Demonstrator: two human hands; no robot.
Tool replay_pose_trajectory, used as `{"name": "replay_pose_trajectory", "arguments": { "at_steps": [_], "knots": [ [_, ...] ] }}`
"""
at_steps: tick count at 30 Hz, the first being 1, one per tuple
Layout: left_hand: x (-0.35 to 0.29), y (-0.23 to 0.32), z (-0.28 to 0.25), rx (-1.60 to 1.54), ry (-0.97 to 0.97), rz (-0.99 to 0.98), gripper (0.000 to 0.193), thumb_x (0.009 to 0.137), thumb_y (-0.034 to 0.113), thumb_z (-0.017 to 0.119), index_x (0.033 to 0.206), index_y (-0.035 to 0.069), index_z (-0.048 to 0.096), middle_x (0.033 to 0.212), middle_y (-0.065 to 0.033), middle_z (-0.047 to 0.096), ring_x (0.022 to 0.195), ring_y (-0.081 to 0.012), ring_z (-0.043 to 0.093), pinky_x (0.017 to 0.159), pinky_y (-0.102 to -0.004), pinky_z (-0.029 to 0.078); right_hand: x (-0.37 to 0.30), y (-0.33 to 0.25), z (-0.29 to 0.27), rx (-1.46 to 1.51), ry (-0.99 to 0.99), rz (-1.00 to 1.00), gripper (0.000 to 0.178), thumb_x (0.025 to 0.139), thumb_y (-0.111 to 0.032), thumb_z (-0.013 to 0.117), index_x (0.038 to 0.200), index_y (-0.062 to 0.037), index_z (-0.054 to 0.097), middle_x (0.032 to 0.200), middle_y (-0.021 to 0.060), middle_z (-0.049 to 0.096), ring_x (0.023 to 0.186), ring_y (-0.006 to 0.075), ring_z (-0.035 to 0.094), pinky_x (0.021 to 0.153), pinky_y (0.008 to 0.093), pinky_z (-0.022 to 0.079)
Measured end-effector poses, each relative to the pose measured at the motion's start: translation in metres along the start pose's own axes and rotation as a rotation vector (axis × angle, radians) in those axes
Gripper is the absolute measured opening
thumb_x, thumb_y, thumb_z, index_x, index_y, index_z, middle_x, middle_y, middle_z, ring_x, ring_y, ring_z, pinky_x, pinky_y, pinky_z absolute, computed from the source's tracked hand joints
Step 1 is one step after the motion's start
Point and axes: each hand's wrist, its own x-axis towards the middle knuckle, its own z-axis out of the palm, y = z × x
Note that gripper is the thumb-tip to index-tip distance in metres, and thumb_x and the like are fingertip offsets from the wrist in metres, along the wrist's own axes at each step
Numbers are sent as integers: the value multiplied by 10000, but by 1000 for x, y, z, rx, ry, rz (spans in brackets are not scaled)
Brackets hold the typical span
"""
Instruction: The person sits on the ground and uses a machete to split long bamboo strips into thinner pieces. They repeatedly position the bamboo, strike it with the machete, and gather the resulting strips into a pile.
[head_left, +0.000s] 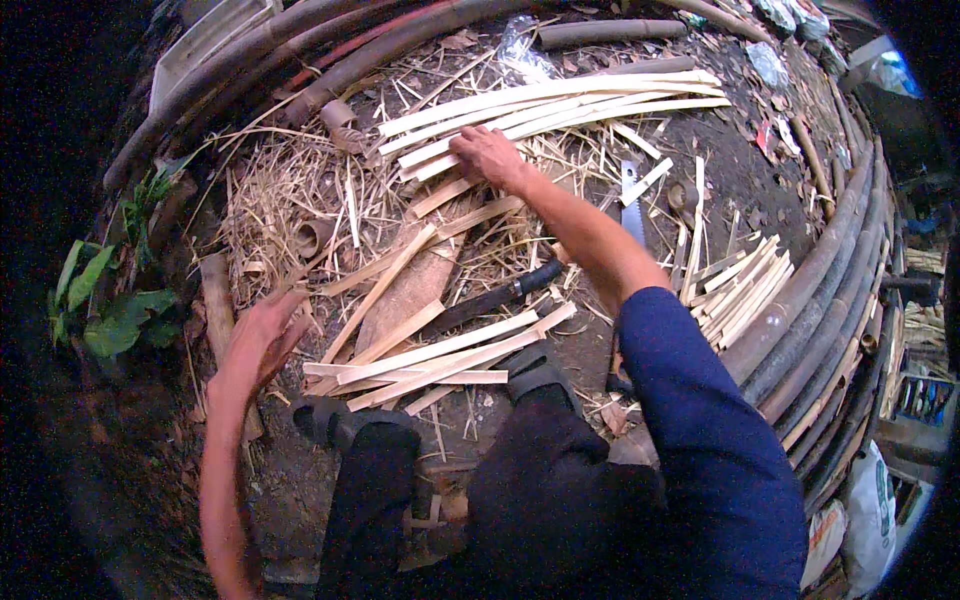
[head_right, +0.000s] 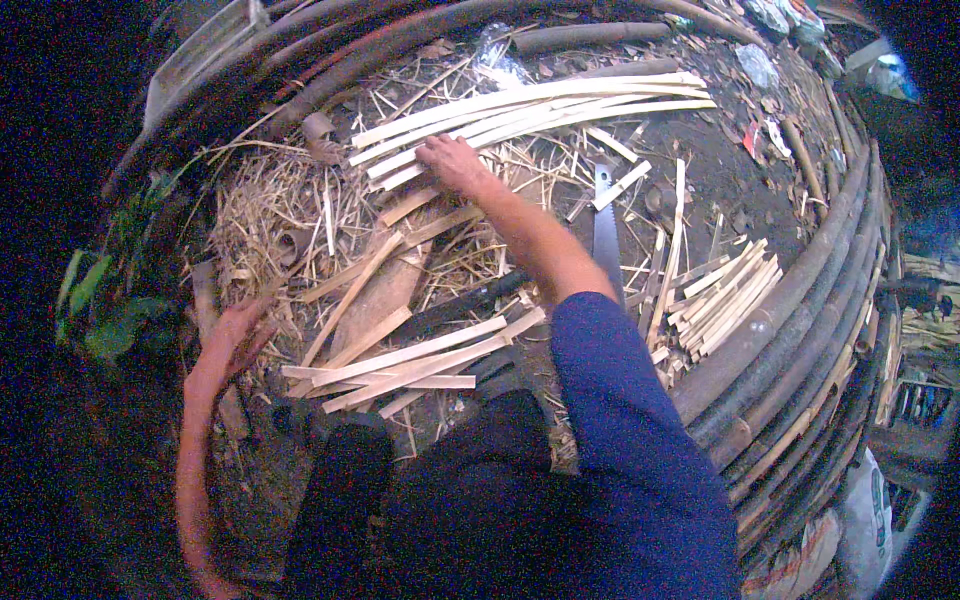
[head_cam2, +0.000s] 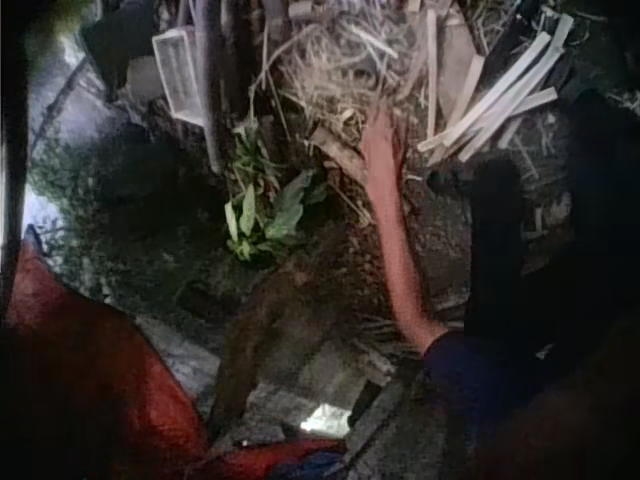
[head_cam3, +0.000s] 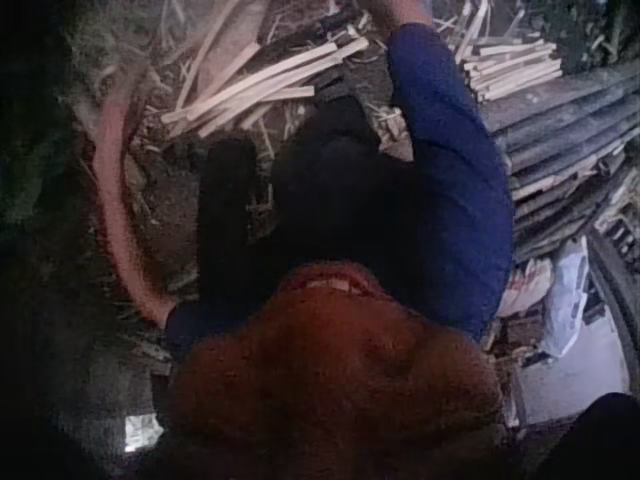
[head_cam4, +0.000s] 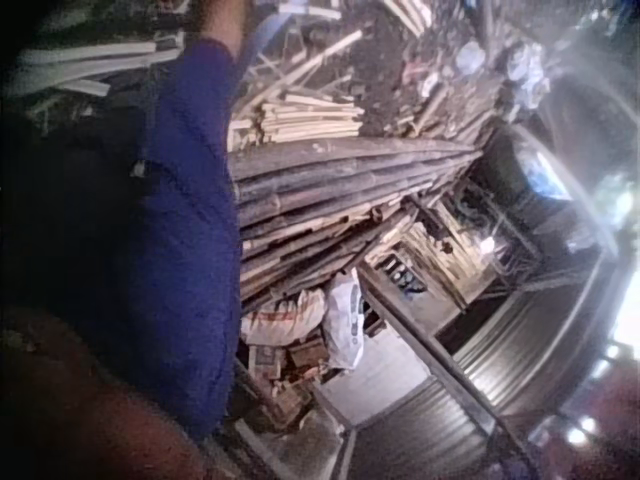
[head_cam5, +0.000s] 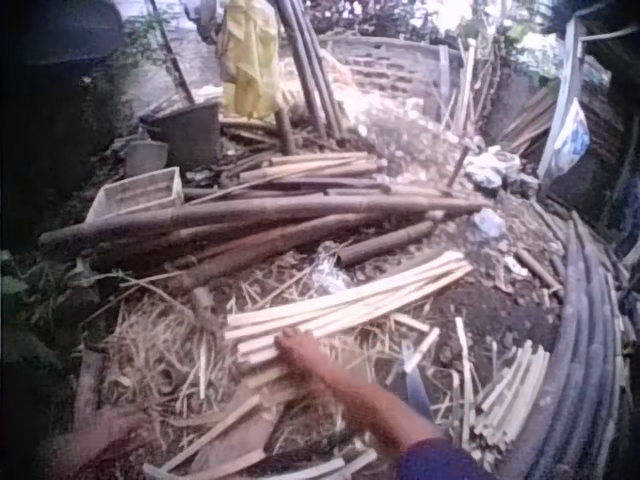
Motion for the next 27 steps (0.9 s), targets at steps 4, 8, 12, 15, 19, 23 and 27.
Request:
{"name": "replay_pose_trajectory", "arguments": {
  "at_steps": [4, 8, 12, 15, 19, 23, 27],
  "knots": [
    [-80, -17, -8, -226, -117, -210, 333, 856, 135, 609, 1155, -4, 567, 1103, -202, 601, 996, -347, 597, 864, -372, 472, 17, 2, -44, 276, 284, -307, 199, 838, -249, 602, 971, -108, 647, 848, 115, 614, 822, 314, 609, 702, 402, 485],
    [-90, -20, 36, -584, 147, -354, 495, 887, 210, 589, 1315, 1, 454, 1299, -154, 520, 1209, -255, 486, 998, -362, 396, 51, -66, -95, 259, 279, -312, 223, 906, -324, 563, 968, -123, 636, 779, 135, 627, 695, 335, 621, 579, 419, 487],
    [-49, -6, 94, -1268, 754, -107, 706, 923, 327, 561, 1447, 37, 187, 1454, -165, 293, 1336, -301, 319, 1075, -441, 302, 65, -206, -109, 440, 123, -509, 339, 942, -386, 467, 1033, -83, 587, 725, 185, 614, 692, 401, 603, 596, 476, 476],
    [-30, 10, 111, -1619, 1150, -196, 453, 978, 281, 468, 1305, -18, 376, 1239, -181, 527, 1145, -288, 534, 965, -432, 449, 48, -271, -79, 574, -23, -516, 312, 934, -302, 495, 1120, -58, 548, 868, 187, 591, 835, 368, 583, 718, 448, 473],
    [-71, -39, 167, -1840, 1259, -516, 281, 961, 200, 505, 1119, -32, 498, 1025, -159, 612, 959, -272, 624, 898, -420, 519, -24, -282, -34, 487, 5, -586, 330, 866, -185, 560, 1167, -54, 519, 1064, 158, 542, 991, 333, 523, 817, 408, 449],
    [-95, -56, 201, -1955, 1270, -547, 283, 945, 116, 516, 1180, -30, 455, 1041, -123, 596, 990, -229, 599, 917, -400, 516, -99, -258, 40, 129, -308, -349, 350, 879, -224, 499, 1194, -71, 508, 1093, 144, 537, 1029, 325, 504, 887, 420, 401],
    [-103, -55, 195, -1702, 1506, -660, 496, 897, 55, 576, 1319, 23, 317, 1002, -150, 529, 901, -234, 590, 847, -401, 543, -101, -245, 27, 218, -431, -380, 363, 825, -110, 508, 1187, -75, 502, 1070, 155, 545, 982, 353, 523, 853, 431, 427]
  ]
}}
